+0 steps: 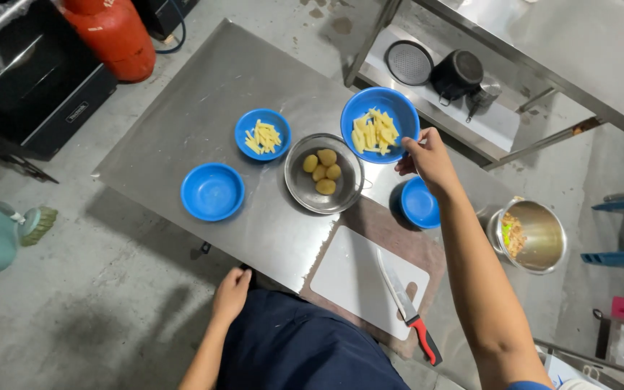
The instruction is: The person slices peeled potatoes into thin strips on a white cutting board using a knife. They transfer the cut potato strips into a blue bowl. The person then slices another potato into round slices.
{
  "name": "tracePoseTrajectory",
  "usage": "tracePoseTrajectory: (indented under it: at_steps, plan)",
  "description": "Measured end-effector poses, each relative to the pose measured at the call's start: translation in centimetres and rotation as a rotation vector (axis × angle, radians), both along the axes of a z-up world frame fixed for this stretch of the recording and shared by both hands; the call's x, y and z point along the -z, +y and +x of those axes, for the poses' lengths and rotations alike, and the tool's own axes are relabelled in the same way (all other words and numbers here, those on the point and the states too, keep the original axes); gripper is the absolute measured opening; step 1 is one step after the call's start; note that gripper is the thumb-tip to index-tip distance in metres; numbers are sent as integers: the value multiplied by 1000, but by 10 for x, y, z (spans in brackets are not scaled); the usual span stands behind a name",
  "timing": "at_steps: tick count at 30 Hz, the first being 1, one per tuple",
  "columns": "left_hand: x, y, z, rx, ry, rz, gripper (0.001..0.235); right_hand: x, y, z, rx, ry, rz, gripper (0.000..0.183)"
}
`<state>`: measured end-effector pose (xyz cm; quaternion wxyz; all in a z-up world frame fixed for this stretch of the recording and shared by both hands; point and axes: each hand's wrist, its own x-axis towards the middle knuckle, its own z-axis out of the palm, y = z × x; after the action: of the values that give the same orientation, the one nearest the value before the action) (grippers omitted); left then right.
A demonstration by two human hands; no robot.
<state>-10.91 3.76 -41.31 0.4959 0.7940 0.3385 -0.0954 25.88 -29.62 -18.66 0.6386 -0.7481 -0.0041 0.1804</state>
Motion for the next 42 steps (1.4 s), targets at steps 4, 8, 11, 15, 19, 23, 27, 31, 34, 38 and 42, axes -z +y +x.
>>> tracePoseTrajectory:
  at_steps: [4, 8, 11, 15, 19, 23, 27, 31, 34, 38, 42]
  plan:
    - [129, 37, -95, -89, 88, -32, 39, 36, 23, 38, 16, -22, -108, 28]
    - [174, 62, -168, -288, 305, -216, 38, 71, 47, 74, 31, -7, -180, 29]
    - [163, 68, -190, -440, 438, -317, 34, 105, 61, 104, 30, -18, -241, 28]
    - [152, 74, -199, -560, 662, -378, 34, 167, 76, 147, 13, -95, -287, 30]
    - [140, 79, -167, -483, 625, -340, 37, 204, 97, 173, 24, -142, -185, 31]
    - [28, 70, -26, -362, -141, -407, 21, 223, 107, 177, 69, -36, -267, 32]
    - [-94, 88, 122, -142, -476, 58, 21, 224, 122, 173, 122, -10, -333, 35]
    - [-74, 120, 245, -12, -528, 235, 33, 223, 133, 168, 155, -13, -314, 35]
    - [-65, 136, 305, 60, -332, 395, 45, 224, 136, 157, 192, -5, -338, 35]
    - [-40, 145, 348, 222, -14, 366, 54, 227, 139, 154, 221, -30, -365, 35]
    - [17, 150, 368, 355, 20, 383, 38, 226, 144, 152, 250, -47, -444, 35]
